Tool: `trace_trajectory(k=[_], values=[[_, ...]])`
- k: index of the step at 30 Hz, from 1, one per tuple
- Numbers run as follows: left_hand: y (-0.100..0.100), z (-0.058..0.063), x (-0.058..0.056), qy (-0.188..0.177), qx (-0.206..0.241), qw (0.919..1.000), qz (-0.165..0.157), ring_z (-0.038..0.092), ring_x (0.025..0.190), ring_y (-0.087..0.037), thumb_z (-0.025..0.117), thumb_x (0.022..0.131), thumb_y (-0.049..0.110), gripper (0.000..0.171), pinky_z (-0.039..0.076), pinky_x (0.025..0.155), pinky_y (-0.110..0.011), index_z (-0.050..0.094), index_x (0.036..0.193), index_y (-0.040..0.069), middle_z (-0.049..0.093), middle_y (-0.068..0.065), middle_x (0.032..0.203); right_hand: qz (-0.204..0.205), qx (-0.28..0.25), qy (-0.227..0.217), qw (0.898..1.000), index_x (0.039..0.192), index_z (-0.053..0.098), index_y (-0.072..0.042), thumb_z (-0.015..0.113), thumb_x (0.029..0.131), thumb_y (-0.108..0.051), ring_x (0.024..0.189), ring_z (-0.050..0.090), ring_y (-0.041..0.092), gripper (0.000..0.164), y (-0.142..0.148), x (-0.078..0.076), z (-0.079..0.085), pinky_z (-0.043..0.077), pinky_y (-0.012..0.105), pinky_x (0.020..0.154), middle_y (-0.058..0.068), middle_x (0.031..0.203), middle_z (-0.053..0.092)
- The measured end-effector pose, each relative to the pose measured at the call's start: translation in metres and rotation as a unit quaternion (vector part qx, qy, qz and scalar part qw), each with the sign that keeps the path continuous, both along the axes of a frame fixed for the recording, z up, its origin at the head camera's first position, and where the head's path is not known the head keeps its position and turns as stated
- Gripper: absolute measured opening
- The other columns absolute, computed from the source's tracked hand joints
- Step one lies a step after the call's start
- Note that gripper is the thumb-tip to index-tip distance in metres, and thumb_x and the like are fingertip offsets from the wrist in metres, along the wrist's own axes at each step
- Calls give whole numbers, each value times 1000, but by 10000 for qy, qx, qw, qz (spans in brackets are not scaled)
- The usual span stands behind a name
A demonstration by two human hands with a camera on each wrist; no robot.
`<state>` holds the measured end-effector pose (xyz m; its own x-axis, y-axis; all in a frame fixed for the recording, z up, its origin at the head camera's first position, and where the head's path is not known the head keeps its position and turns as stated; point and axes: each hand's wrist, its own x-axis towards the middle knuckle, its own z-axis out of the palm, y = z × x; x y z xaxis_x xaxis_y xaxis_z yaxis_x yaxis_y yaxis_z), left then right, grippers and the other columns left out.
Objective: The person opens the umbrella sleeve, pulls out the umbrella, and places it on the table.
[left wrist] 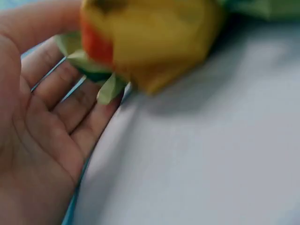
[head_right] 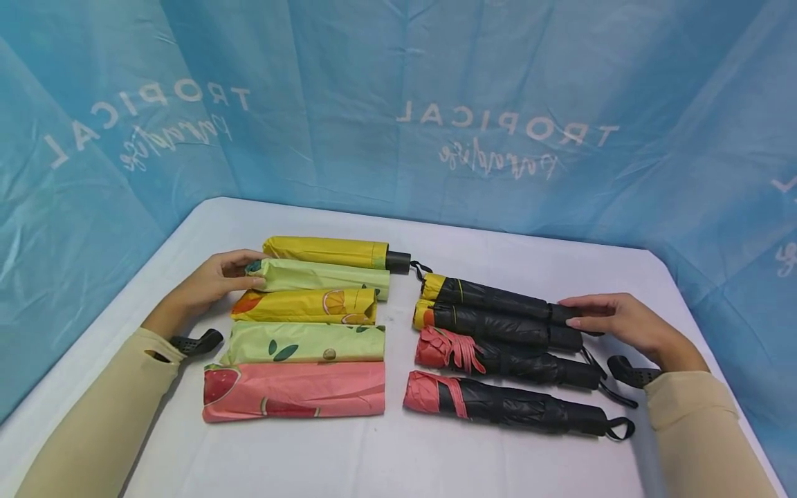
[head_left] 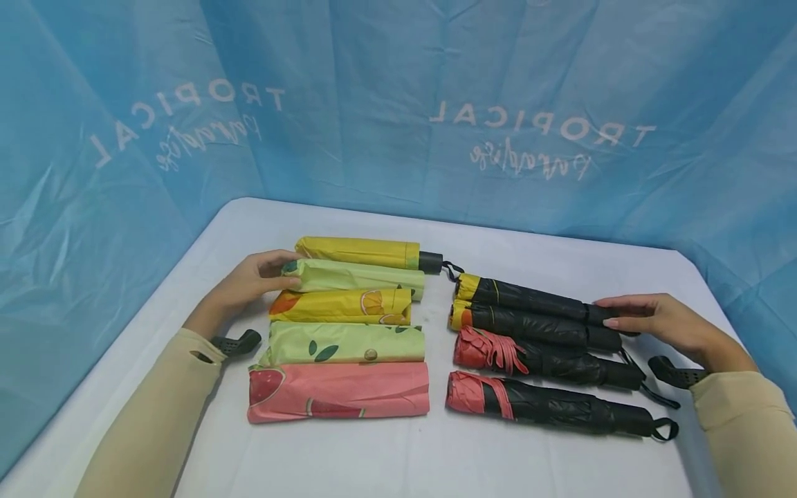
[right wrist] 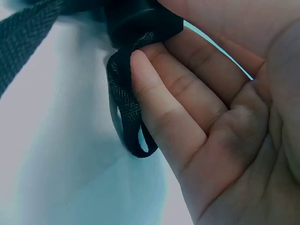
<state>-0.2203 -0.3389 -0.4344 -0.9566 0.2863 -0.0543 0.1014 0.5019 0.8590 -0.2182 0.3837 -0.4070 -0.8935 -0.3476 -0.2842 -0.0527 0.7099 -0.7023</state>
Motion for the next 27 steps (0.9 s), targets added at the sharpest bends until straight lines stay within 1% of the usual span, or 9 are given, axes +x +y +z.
trace_trajectory(k=[5,10,12,14,16,18,21,23,27], values=[[-14,10,0,234,-280,9992,-156,53,134,-24,74,96,32,51,40,111,-53,60,143,17,57,-4,145,111,144,-6,9998,148,55,-12,66,101,-38,111,50,-15,54,-3,0,2,54,33,87,17,151,49],[-14,26,0,663,-91,9957,646,59,123,-11,69,99,40,41,45,106,-35,67,135,21,66,1,134,377,585,326,9970,143,61,-13,61,104,-39,112,51,-13,47,-8,-13,25,54,39,90,13,143,59],[-7,36,-9,897,100,9919,894,60,121,-10,69,98,41,40,47,103,-31,69,133,20,67,1,131,371,745,503,9953,141,64,-15,61,103,-42,115,55,-5,47,-18,-23,41,54,38,91,10,141,61],[3,45,-24,1022,209,9905,897,60,121,-12,70,97,42,42,47,103,-33,69,133,19,68,0,131,350,684,589,9953,141,63,-14,62,102,-44,123,58,10,49,-37,-33,56,52,44,96,11,142,61],[14,54,-41,950,202,9925,735,59,123,-15,71,96,44,45,46,106,-39,68,134,21,67,0,132,330,569,676,9955,141,63,-14,63,100,-47,128,57,25,52,-65,-43,68,50,53,99,11,142,61],[23,58,-57,734,184,9961,464,58,125,-16,73,94,46,50,43,109,-45,66,137,21,66,0,135,388,382,708,9960,140,64,-16,65,98,-50,130,55,31,54,-99,-53,74,47,59,101,10,141,62],[33,54,-78,371,347,9986,111,57,127,-19,76,93,43,53,41,111,-49,64,139,20,63,-4,139,651,91,807,9946,137,67,-18,68,96,-50,127,58,30,51,-156,-70,71,46,58,102,8,136,66],[37,49,-83,140,460,9988,-28,57,128,-23,75,95,35,51,41,111,-49,63,140,14,61,-9,141,888,-139,824,9925,135,68,-19,70,97,-45,125,60,26,46,-193,-80,61,47,55,102,6,133,67],[41,20,-89,-237,301,9990,-209,56,129,-27,75,95,32,53,43,109,-49,62,141,11,59,-11,143,1045,-355,869,9901,131,71,-19,72,97,-35,120,63,22,37,-243,-91,33,51,48,100,5,129,69]])
